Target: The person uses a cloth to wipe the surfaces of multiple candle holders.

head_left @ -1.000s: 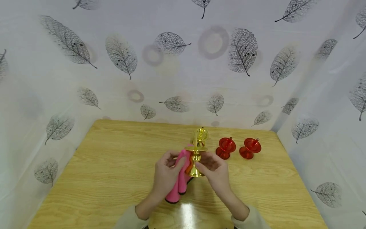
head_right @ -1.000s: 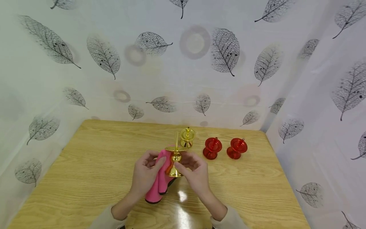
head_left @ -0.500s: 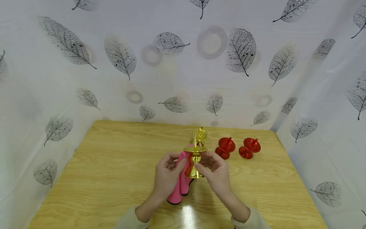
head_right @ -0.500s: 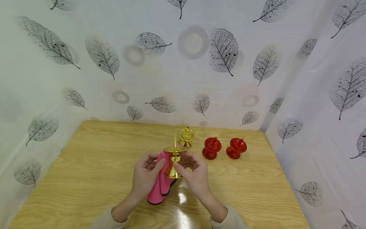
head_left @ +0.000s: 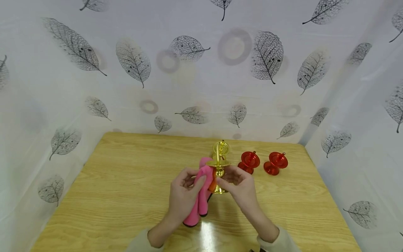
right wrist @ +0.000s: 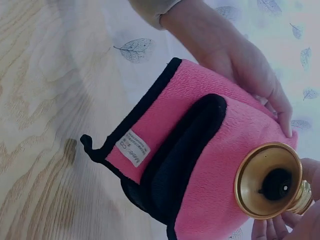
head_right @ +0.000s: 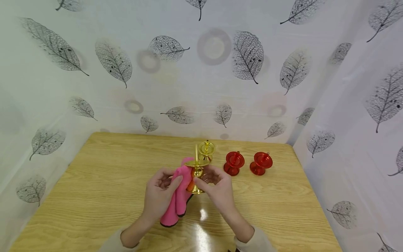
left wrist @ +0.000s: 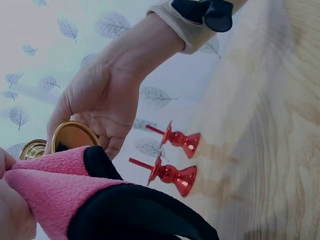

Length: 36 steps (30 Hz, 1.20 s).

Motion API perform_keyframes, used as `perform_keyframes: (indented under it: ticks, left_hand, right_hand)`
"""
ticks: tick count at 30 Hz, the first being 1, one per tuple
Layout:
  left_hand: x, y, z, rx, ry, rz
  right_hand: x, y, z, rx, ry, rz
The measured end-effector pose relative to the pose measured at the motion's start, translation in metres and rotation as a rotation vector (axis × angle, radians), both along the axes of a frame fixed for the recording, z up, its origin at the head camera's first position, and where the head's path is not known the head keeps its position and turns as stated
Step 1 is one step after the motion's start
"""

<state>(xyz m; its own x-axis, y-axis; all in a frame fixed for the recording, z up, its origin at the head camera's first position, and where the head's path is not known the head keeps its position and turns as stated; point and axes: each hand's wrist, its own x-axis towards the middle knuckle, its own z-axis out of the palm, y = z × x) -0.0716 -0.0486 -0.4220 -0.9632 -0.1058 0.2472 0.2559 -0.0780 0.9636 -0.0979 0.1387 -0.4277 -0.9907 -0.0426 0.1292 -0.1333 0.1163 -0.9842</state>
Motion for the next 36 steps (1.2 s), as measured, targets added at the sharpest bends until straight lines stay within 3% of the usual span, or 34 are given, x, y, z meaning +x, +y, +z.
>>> perform_keyframes:
  ticks: [6, 12, 16, 19, 24, 32, 36]
  left_hand:
    - [-0.005, -0.002, -0.005, -0.029, -0.002, -0.006]
    - [-0.006, -0.003, -0.007, -0.037, -0.001, -0.030]
    - [-0.005, -0.003, -0.007, -0.039, 0.006, -0.040]
    - [-0.003, -0.003, -0.006, -0.049, 0.013, -0.046]
    - [0.000, -0.003, -0.003, -0.068, 0.026, -0.035]
    - [0.006, -0.001, 0.001, -0.039, 0.028, -0.036]
    - [0.006, -0.001, 0.001, -0.048, 0.031, -0.023]
  right_hand:
    - [0.001, 0.004, 0.002, -0.154, -0.115, 0.099]
    - [-0.005, 0.009, 0.001, -0.411, -0.204, 0.313]
    - [-0.008, 0.014, 0.000, -0.449, -0.247, 0.402]
    - [-0.009, 0.016, 0.000, -0.436, -0.257, 0.417]
    - [-0.007, 0.013, 0.004, -0.365, -0.229, 0.339]
    - [-0.001, 0.000, 0.012, -0.114, -0.150, 0.030]
    - [0.001, -0.003, 0.013, -0.117, -0.170, -0.010]
